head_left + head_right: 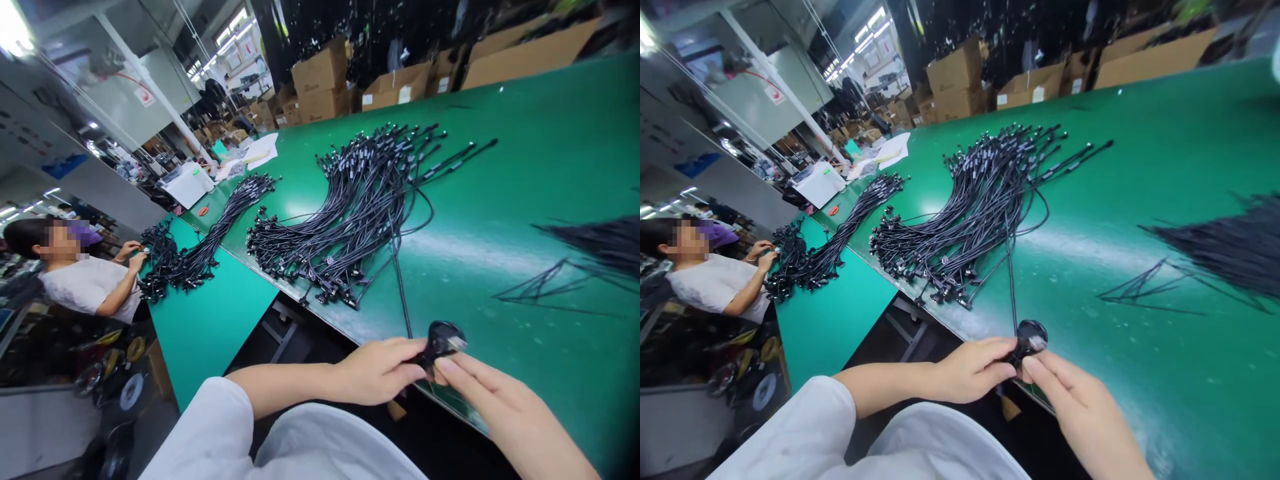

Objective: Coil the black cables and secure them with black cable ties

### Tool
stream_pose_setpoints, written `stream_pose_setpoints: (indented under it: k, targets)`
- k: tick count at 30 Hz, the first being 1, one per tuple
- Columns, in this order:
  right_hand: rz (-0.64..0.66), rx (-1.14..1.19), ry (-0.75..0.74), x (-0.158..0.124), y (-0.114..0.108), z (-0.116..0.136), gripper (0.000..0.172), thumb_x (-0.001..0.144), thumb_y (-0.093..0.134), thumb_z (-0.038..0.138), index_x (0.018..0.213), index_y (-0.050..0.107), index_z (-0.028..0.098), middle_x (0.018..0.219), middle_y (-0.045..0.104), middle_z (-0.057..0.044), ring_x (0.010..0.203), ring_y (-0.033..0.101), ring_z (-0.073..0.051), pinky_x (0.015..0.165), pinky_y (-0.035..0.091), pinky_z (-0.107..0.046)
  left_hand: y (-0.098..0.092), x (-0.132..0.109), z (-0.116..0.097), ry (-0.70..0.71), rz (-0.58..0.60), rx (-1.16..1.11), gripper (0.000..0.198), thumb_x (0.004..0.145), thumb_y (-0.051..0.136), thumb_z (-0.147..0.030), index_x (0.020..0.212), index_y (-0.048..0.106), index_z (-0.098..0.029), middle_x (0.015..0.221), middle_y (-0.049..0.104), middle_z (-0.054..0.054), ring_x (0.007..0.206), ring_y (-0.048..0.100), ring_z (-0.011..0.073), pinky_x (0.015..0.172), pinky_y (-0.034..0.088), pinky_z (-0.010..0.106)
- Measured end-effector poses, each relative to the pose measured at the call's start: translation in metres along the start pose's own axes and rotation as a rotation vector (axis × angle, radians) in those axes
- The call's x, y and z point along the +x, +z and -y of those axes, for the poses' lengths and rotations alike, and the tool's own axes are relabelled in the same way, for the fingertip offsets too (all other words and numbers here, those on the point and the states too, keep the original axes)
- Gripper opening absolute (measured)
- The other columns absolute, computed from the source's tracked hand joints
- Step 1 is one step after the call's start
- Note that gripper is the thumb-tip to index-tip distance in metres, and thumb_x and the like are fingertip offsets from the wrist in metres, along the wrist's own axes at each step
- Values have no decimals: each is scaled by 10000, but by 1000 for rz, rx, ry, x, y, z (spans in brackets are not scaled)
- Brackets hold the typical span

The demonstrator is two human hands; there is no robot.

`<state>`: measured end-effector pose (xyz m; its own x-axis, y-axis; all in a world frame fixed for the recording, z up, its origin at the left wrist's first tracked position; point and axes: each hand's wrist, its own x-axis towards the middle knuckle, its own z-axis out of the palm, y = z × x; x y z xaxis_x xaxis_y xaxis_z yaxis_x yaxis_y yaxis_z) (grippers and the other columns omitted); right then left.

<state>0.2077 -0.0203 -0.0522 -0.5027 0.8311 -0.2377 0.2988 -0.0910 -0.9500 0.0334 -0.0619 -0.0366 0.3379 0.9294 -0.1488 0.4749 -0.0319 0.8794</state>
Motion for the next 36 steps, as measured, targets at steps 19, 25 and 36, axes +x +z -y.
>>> stream_pose_setpoints:
  k: [19,25,36]
  targets:
    - [-203,486,-50,13,-2,-21,347,713,699,337,979,513,215,973,603,-15,878,616,-148,854,497,-324,32,22,5,-178,-56,-794,340,931,543,-422,1181,573,-193,674,418,-48,540,369,72,449,318,176]
    - [-289,158,-157,-6,9,-9,299,894,517,358,1121,578,173,1130,617,-88,1036,605,-197,975,455,-376,38,29,4,-29,-149,-159,359,979,410,-393,1220,558,-172,945,625,62,895,607,177,813,507,316]
    - [-807,-628,394,-58,-139,-22,361,969,381,361,1023,621,97,964,678,-131,876,666,-203,781,467,-316,-13,33,16,254,-238,545,344,953,463,-320,1261,567,-205,1229,621,125,1187,567,271,1048,444,451]
